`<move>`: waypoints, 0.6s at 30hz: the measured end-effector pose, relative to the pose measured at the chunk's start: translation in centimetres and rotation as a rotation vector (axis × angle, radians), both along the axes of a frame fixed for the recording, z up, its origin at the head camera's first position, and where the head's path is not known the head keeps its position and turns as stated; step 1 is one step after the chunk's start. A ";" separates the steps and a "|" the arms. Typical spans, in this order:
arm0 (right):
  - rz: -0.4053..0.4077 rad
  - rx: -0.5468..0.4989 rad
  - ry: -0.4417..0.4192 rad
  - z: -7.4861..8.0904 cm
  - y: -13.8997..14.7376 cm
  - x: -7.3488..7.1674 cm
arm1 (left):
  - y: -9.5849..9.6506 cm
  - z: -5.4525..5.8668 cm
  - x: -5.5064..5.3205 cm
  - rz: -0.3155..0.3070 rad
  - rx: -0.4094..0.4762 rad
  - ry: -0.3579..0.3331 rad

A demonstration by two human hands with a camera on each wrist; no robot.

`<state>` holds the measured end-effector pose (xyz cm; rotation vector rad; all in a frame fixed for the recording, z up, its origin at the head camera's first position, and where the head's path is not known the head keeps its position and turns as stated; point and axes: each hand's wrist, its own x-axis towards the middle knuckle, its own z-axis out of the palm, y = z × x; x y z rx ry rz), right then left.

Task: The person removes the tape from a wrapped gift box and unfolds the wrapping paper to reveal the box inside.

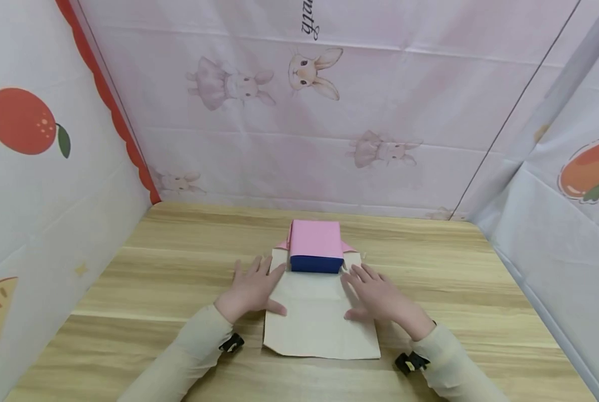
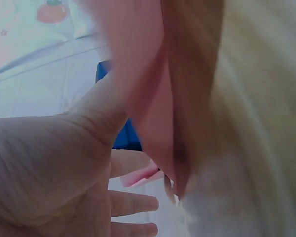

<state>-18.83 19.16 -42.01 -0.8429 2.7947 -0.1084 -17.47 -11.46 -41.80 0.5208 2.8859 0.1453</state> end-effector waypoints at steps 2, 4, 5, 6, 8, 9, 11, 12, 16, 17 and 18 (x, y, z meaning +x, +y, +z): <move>0.003 -0.016 0.015 0.2 -0.2 -0.3 | 0.3 0.0 -0.4 -0.008 0.002 0.021; 0.014 -0.034 0.027 0.4 -0.4 -0.5 | 0.5 0.3 -0.5 -0.014 0.004 0.017; 0.016 -0.042 0.027 0.6 -0.5 -0.5 | 0.6 0.4 -0.5 -0.014 0.005 0.004; 0.017 -0.048 0.023 0.8 -0.5 -0.6 | 0.7 0.5 -0.5 -0.011 0.001 -0.010; 0.018 -0.059 0.015 1.0 -0.6 -0.6 | 0.9 0.8 -0.4 -0.004 -0.001 -0.035; 0.017 -0.065 0.011 1.0 -0.6 -0.6 | 1.0 0.9 -0.3 0.001 -0.001 -0.044; 0.009 -0.073 0.005 1.1 -0.7 -0.7 | 1.2 1.2 -0.3 0.009 0.004 -0.057; 0.003 -0.074 0.001 1.1 -0.7 -0.7 | 1.2 1.3 -0.2 0.011 0.013 -0.059; -0.007 -0.085 -0.002 1.0 -0.7 -0.9 | 1.5 1.8 -0.3 0.026 0.036 -0.065; -0.009 -0.085 -0.002 1.0 -0.7 -0.9 | 1.5 2.0 -0.4 0.031 0.038 -0.068; -0.010 -0.081 -0.004 1.0 -0.7 -1.0 | 1.6 2.1 -0.4 0.036 0.035 -0.070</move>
